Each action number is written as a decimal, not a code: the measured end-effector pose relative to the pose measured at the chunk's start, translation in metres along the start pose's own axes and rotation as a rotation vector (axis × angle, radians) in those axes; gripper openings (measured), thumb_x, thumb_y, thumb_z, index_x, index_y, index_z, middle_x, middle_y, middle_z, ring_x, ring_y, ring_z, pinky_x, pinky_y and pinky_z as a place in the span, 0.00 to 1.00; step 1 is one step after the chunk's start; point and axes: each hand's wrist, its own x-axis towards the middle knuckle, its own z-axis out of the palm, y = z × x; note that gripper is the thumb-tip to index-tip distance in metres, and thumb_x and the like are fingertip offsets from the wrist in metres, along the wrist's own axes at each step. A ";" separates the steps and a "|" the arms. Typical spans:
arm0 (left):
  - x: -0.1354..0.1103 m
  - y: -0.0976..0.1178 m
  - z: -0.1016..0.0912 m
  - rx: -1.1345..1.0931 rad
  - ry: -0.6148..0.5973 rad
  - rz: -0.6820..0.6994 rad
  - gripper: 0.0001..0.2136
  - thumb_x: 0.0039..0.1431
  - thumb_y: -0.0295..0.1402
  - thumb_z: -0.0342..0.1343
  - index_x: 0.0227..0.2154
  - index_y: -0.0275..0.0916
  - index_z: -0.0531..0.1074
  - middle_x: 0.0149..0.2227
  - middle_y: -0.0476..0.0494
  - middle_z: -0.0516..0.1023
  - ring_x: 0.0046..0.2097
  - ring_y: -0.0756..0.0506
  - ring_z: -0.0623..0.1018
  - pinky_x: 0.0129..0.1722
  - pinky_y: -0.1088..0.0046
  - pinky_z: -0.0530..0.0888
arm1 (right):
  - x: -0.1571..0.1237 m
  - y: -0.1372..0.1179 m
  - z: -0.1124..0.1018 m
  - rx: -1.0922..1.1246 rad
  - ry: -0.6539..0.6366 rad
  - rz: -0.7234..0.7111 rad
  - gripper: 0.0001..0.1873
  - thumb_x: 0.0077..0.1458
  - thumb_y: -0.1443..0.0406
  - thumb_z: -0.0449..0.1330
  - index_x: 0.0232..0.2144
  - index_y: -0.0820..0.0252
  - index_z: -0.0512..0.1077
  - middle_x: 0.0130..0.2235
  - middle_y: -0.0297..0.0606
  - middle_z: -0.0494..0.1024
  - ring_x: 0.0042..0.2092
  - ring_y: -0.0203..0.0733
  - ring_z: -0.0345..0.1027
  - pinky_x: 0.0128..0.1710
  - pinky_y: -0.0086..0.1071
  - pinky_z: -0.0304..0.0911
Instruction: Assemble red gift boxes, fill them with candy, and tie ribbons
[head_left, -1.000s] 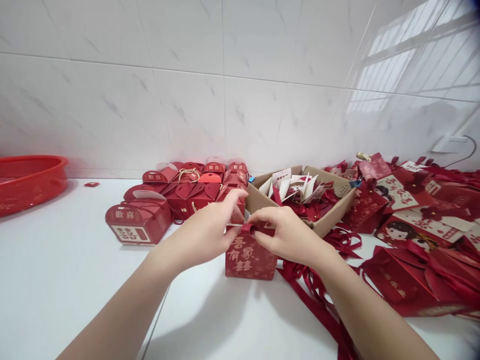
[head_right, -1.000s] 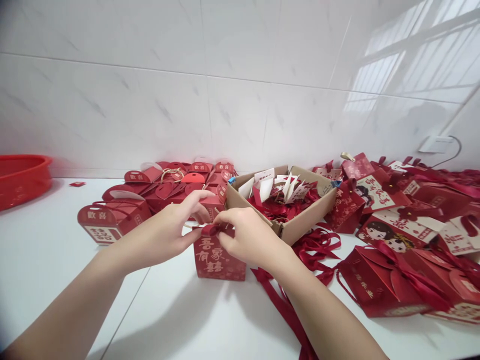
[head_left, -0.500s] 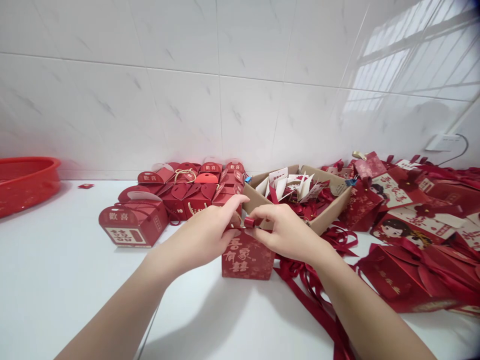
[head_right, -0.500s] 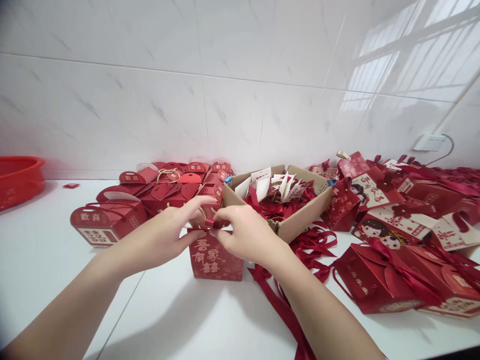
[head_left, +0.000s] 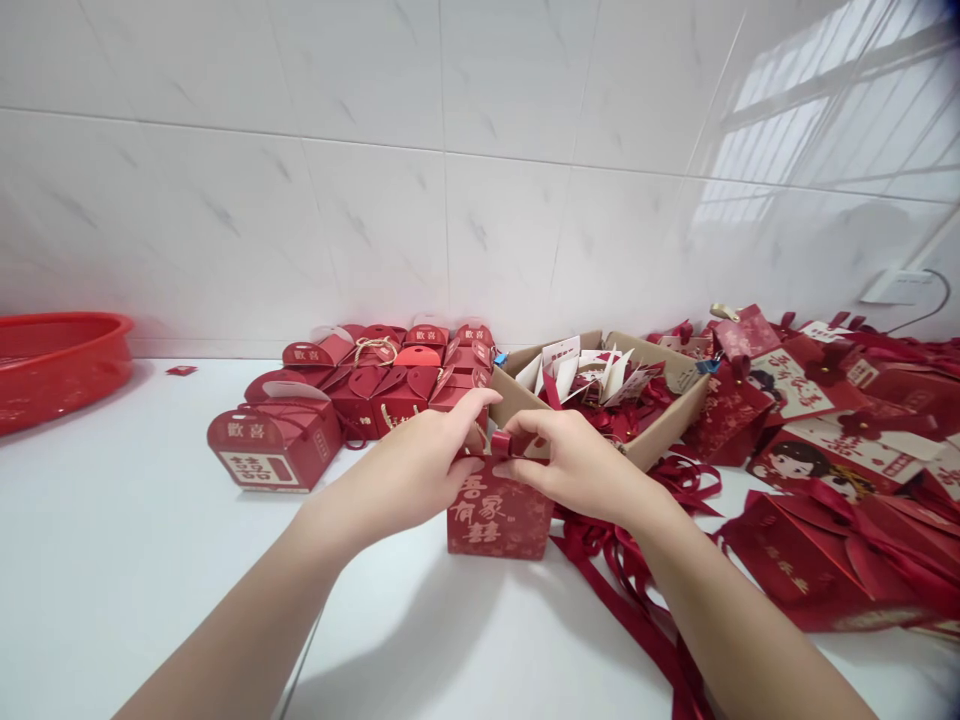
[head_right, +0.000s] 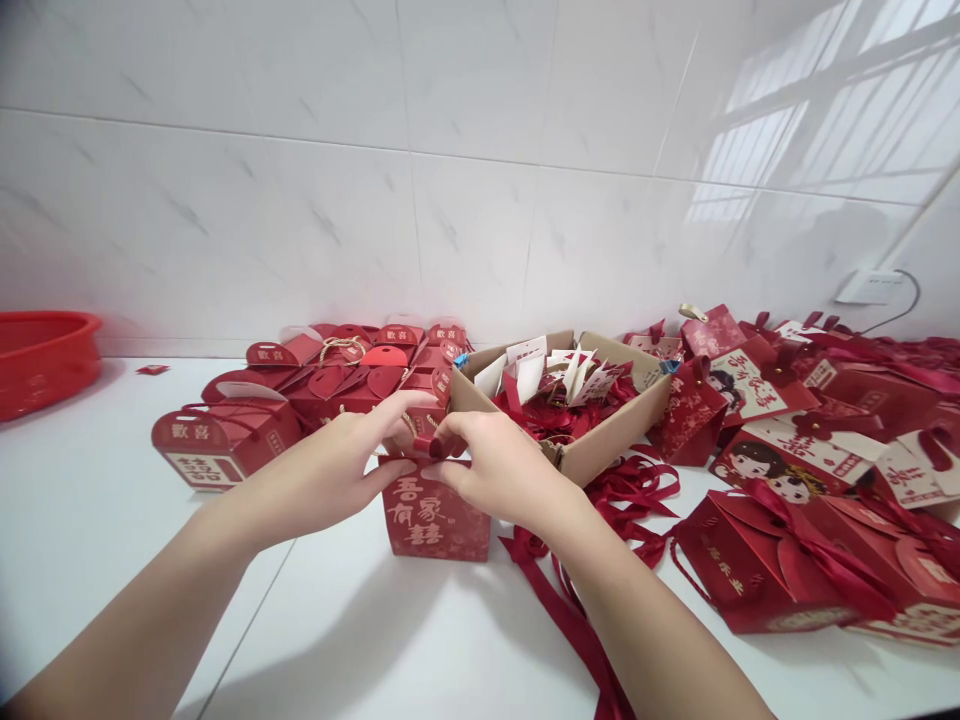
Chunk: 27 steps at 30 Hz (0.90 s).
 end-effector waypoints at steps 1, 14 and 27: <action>0.000 -0.001 0.000 0.002 0.004 0.005 0.24 0.60 0.27 0.46 0.59 0.47 0.55 0.38 0.47 0.79 0.38 0.44 0.77 0.36 0.70 0.71 | 0.000 0.000 0.000 0.002 -0.006 -0.009 0.05 0.52 0.69 0.59 0.33 0.60 0.73 0.35 0.35 0.78 0.36 0.38 0.70 0.34 0.30 0.61; 0.000 0.000 0.000 0.041 0.035 0.047 0.23 0.57 0.27 0.49 0.56 0.47 0.59 0.36 0.47 0.79 0.39 0.42 0.78 0.37 0.69 0.72 | 0.000 0.004 0.011 -0.152 0.078 -0.042 0.13 0.46 0.77 0.52 0.30 0.59 0.72 0.31 0.34 0.77 0.31 0.37 0.66 0.30 0.28 0.55; -0.009 0.002 -0.015 0.045 0.006 0.038 0.28 0.59 0.35 0.53 0.62 0.50 0.52 0.48 0.44 0.75 0.46 0.42 0.77 0.42 0.68 0.74 | -0.005 0.002 0.004 -0.372 -0.162 -0.059 0.06 0.51 0.71 0.56 0.31 0.60 0.71 0.30 0.40 0.77 0.30 0.40 0.67 0.26 0.29 0.52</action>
